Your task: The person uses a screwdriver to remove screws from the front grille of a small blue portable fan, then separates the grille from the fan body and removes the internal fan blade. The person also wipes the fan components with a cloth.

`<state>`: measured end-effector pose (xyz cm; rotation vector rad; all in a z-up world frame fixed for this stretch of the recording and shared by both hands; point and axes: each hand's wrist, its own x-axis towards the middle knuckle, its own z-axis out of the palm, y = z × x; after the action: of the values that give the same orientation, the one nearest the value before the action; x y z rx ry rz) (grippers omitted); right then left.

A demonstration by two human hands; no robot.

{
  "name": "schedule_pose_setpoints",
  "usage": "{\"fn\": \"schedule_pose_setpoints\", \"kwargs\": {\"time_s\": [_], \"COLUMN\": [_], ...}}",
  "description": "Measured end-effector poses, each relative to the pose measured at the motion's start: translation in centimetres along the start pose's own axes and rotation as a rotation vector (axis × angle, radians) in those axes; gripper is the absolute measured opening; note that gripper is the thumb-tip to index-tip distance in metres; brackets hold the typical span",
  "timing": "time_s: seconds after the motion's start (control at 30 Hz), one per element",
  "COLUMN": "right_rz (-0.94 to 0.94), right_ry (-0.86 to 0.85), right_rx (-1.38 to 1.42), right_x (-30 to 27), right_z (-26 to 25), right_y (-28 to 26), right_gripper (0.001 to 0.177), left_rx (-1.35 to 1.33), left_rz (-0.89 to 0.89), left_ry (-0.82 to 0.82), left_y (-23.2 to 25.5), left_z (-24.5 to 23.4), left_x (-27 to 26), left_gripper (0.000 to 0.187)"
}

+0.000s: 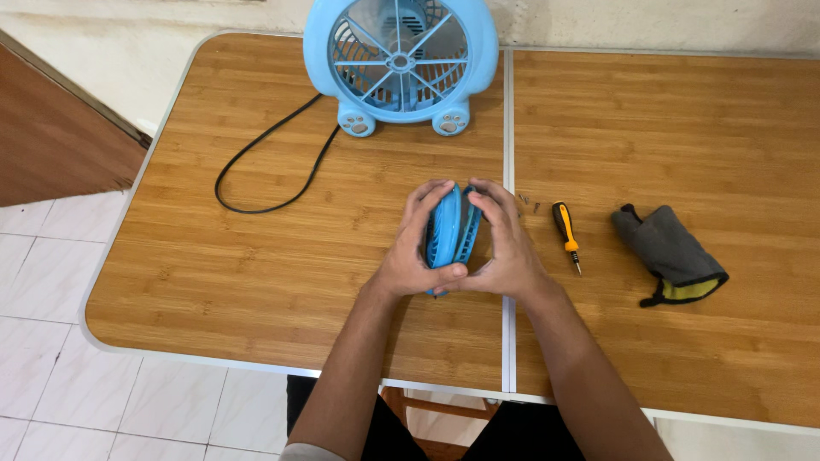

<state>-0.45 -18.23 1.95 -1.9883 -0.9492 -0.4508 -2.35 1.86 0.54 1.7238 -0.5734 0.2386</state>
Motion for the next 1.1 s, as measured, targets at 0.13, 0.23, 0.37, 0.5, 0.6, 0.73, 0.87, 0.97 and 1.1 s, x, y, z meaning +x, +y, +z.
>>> {"fn": "schedule_pose_setpoints", "kwargs": {"time_s": [0.13,0.23,0.37,0.5,0.6,0.73,0.87,0.97,1.1], "right_rz": [-0.027,-0.04,-0.018,-0.022,0.009,0.006,0.068,0.13,0.234], "right_ry": [0.033,0.052,0.044,0.026,0.01,0.042,0.024,0.03,0.054], "right_rx": [-0.058,-0.041,-0.006,0.038,0.158,0.273,0.374,0.488,0.437], "right_x": [0.3,0.4,0.5,0.4,0.1,-0.1,-0.7,-1.2,-1.4], "right_z": [-0.1,-0.2,-0.2,0.0,-0.1,0.0,0.1,0.4,0.4], "right_y": [-0.2,-0.2,-0.4,-0.2,0.2,0.9,1.7,2.3,2.9], "right_gripper": [0.137,0.137,0.139,0.141,0.139,0.137,0.129,0.12,0.093], "left_rx": [0.031,0.037,-0.043,-0.138,-0.174,-0.42,-0.524,-0.532,-0.569], "left_rz": [0.049,0.087,0.114,0.097,0.073,-0.03,-0.056,-0.053,-0.017], "left_ry": [0.023,0.06,0.118,0.161,0.197,0.234,0.287,0.305,0.323], "left_y": [0.0,-0.2,-0.8,-1.3,-1.1,-0.6,-0.8,-1.3,-2.4], "left_z": [-0.4,-0.5,-0.8,-0.9,-1.2,-1.7,-2.3,-2.6,-2.5], "left_x": [0.1,0.1,0.3,0.3,0.3,0.3,0.7,0.8,0.7], "left_gripper": [0.115,0.115,0.112,0.111,0.111,0.12,0.12,0.116,0.109]}}
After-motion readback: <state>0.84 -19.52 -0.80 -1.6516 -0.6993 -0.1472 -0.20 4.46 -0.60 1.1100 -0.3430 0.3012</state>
